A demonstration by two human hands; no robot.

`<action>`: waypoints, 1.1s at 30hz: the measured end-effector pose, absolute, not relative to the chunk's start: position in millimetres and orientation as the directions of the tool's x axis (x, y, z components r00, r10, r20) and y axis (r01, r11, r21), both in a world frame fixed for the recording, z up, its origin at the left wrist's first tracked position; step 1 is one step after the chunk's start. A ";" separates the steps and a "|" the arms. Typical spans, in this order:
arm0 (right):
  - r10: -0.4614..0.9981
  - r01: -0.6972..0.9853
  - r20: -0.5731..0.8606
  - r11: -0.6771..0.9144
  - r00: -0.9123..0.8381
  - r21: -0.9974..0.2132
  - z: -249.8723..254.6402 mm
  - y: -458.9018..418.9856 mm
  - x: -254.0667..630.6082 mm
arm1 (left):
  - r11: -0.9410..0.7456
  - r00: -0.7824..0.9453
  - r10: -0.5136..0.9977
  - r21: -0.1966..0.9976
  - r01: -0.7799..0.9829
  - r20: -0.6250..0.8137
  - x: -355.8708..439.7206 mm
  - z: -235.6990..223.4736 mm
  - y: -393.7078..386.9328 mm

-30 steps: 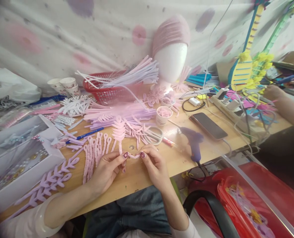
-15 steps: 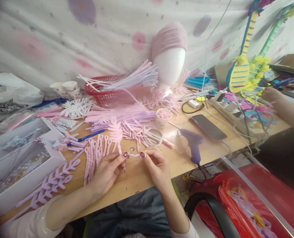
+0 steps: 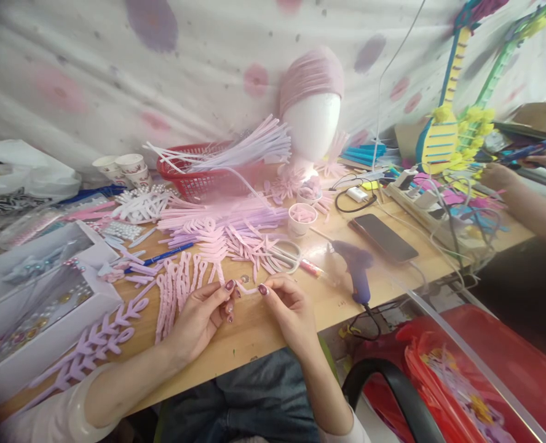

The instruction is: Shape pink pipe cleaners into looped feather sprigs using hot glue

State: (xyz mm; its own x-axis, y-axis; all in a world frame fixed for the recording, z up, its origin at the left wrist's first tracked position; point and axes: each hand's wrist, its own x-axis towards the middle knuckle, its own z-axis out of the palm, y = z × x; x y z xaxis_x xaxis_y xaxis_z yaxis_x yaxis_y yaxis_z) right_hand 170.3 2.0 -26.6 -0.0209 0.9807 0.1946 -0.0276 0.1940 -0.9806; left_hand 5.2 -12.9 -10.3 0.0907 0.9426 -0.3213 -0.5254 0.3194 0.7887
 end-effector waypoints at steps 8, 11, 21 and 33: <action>0.954 0.072 0.285 0.292 -0.095 -0.954 -27.9 -0.4 170.2 | 0.309 0.041 0.942 0.817 -0.487 -0.332 6.7 -7.6 -12.2; 0.947 0.088 0.308 0.315 -0.086 -0.945 -30.0 -0.6 169.8 | 0.315 0.035 0.938 0.804 -0.505 -0.345 6.7 -7.7 -12.1; 0.943 0.084 0.322 0.329 -0.086 -0.940 -27.0 2.3 177.6 | 0.363 0.135 0.930 0.788 -0.498 -0.343 3.7 -11.3 -10.0; 0.861 0.221 0.504 0.504 -0.060 -0.835 -14.8 25.7 168.7 | 0.333 0.212 0.937 0.892 -0.307 -0.277 3.9 -16.4 -12.1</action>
